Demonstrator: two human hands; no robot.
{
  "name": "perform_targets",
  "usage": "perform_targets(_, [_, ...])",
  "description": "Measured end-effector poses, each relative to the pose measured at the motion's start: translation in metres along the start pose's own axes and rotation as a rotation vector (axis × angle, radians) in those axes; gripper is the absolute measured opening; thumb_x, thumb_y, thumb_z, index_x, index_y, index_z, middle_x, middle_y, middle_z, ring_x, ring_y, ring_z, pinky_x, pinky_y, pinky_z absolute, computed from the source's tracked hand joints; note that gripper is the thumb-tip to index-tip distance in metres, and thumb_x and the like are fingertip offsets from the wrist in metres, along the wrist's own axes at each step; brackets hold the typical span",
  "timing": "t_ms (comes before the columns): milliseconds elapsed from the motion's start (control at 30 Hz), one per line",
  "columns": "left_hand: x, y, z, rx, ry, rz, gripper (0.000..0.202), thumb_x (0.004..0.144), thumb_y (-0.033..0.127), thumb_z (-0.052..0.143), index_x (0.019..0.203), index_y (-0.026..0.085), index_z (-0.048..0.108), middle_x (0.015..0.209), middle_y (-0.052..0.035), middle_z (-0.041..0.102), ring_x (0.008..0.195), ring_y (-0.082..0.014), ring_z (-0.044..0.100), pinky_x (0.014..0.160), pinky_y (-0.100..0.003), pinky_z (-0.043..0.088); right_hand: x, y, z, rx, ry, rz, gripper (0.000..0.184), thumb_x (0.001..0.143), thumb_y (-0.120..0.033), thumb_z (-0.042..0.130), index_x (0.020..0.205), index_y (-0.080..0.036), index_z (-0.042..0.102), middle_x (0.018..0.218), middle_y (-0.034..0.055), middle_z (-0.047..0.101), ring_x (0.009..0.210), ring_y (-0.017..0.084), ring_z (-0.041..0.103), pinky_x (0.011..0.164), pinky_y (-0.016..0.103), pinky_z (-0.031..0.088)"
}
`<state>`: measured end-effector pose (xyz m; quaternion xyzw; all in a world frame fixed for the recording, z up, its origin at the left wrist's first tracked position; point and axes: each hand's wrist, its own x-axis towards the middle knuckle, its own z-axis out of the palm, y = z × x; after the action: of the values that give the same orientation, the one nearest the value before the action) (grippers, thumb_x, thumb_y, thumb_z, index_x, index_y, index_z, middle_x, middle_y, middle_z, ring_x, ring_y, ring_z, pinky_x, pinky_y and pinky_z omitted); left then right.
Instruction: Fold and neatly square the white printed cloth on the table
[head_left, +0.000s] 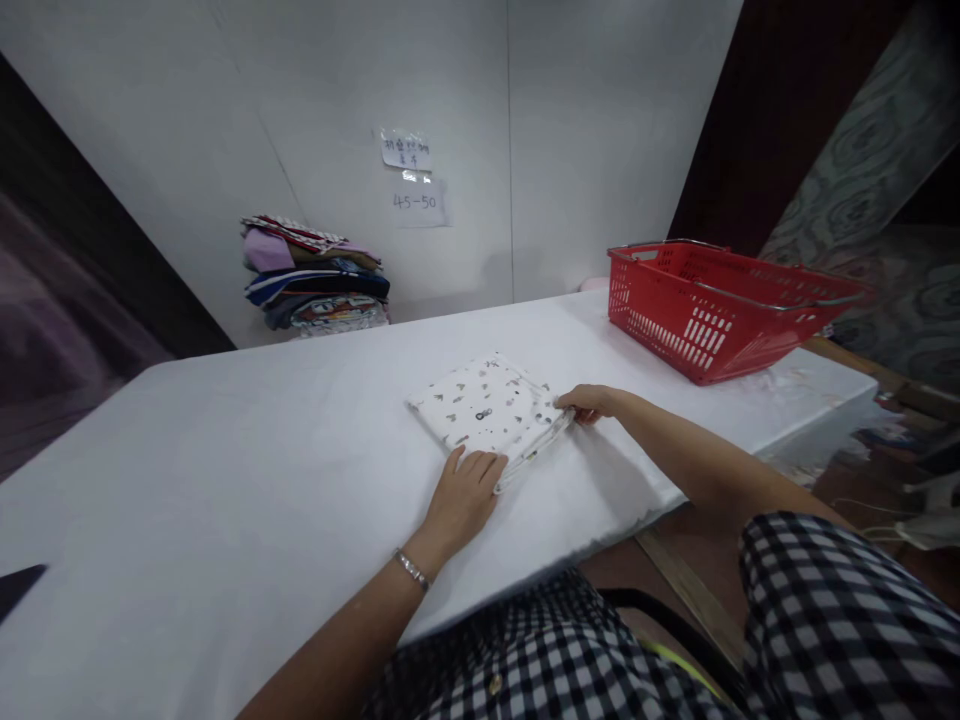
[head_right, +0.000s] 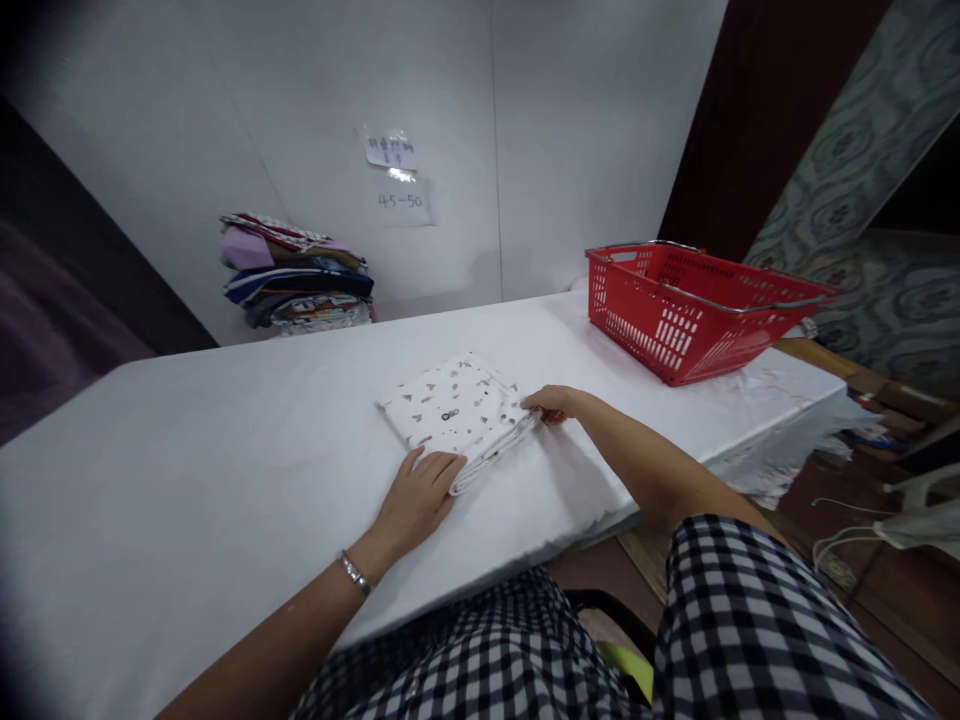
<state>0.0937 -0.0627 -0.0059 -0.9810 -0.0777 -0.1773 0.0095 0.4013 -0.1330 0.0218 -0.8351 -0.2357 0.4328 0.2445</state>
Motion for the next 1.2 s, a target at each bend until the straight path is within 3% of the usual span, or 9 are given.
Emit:
perform_targets(133, [-0.002, -0.005, 0.005, 0.003, 0.024, -0.007, 0.045, 0.079, 0.012, 0.049, 0.123, 0.019, 0.049, 0.118, -0.0085, 0.059, 0.110, -0.0216, 0.052, 0.106, -0.046, 0.026, -0.005, 0.001, 0.000, 0.115, -0.040, -0.031, 0.025, 0.079, -0.038, 0.062, 0.076, -0.014, 0.055, 0.056, -0.0005, 0.055, 0.045, 0.009, 0.053, 0.047, 0.020, 0.050])
perform_targets(300, [-0.003, -0.008, 0.006, 0.013, 0.078, -0.005, 0.046, 0.079, 0.011, 0.047, 0.124, 0.017, 0.048, 0.117, -0.0090, 0.060, 0.108, -0.0213, 0.054, 0.106, -0.046, 0.027, -0.010, -0.005, 0.001, 0.232, -0.157, -0.086, 0.023, 0.086, -0.033, 0.051, 0.080, -0.011, 0.057, 0.068, 0.0072, 0.064, 0.057, 0.015, 0.063, 0.058, 0.026, 0.056])
perform_targets(633, [0.006, -0.028, -0.013, 0.002, 0.225, -0.053, 0.042, 0.082, 0.013, 0.045, 0.123, 0.018, 0.050, 0.122, -0.0086, 0.060, 0.114, -0.0201, 0.053, 0.104, -0.043, 0.033, -0.016, -0.029, -0.012, 0.299, -0.211, -0.121, 0.020, 0.086, -0.027, 0.048, 0.085, -0.010, 0.058, 0.070, 0.0088, 0.065, 0.061, 0.018, 0.065, 0.058, 0.030, 0.057])
perform_targets(767, [0.008, -0.032, -0.016, -0.013, 0.248, -0.026, 0.041, 0.081, 0.012, 0.047, 0.122, 0.018, 0.051, 0.119, -0.0083, 0.062, 0.110, -0.0201, 0.056, 0.102, -0.043, 0.034, -0.019, -0.026, -0.011, 0.345, -0.238, -0.103, 0.020, 0.087, -0.023, 0.045, 0.085, -0.009, 0.059, 0.072, 0.0089, 0.065, 0.062, 0.016, 0.064, 0.059, 0.027, 0.057])
perform_targets(1000, [0.000, -0.024, -0.011, -0.041, 0.244, -0.011, 0.040, 0.080, 0.010, 0.046, 0.118, 0.018, 0.053, 0.117, -0.0069, 0.063, 0.110, -0.0205, 0.054, 0.103, -0.043, 0.033, -0.023, -0.016, -0.005, 0.360, -0.175, -0.126, 0.014, 0.084, -0.023, 0.053, 0.080, -0.010, 0.058, 0.068, 0.0072, 0.063, 0.057, 0.014, 0.061, 0.053, 0.024, 0.055])
perform_targets(1100, [0.010, -0.034, -0.019, -0.031, 0.263, -0.043, 0.040, 0.080, 0.010, 0.044, 0.118, 0.018, 0.052, 0.115, -0.0071, 0.063, 0.108, -0.0197, 0.055, 0.102, -0.042, 0.033, -0.026, -0.034, -0.008, 0.350, -0.123, -0.206, 0.010, 0.081, -0.021, 0.055, 0.081, -0.011, 0.057, 0.064, 0.0048, 0.061, 0.054, 0.013, 0.059, 0.051, 0.024, 0.053])
perform_targets(1200, [0.043, -0.064, -0.051, 0.034, 0.295, -0.123, 0.034, 0.081, 0.014, 0.043, 0.114, 0.016, 0.054, 0.111, -0.0098, 0.064, 0.105, -0.0221, 0.056, 0.099, -0.042, 0.036, -0.028, -0.081, -0.023, 0.356, -0.027, -0.349, 0.006, 0.084, -0.018, 0.050, 0.086, -0.014, 0.054, 0.065, 0.0017, 0.058, 0.054, 0.011, 0.056, 0.052, 0.022, 0.053])
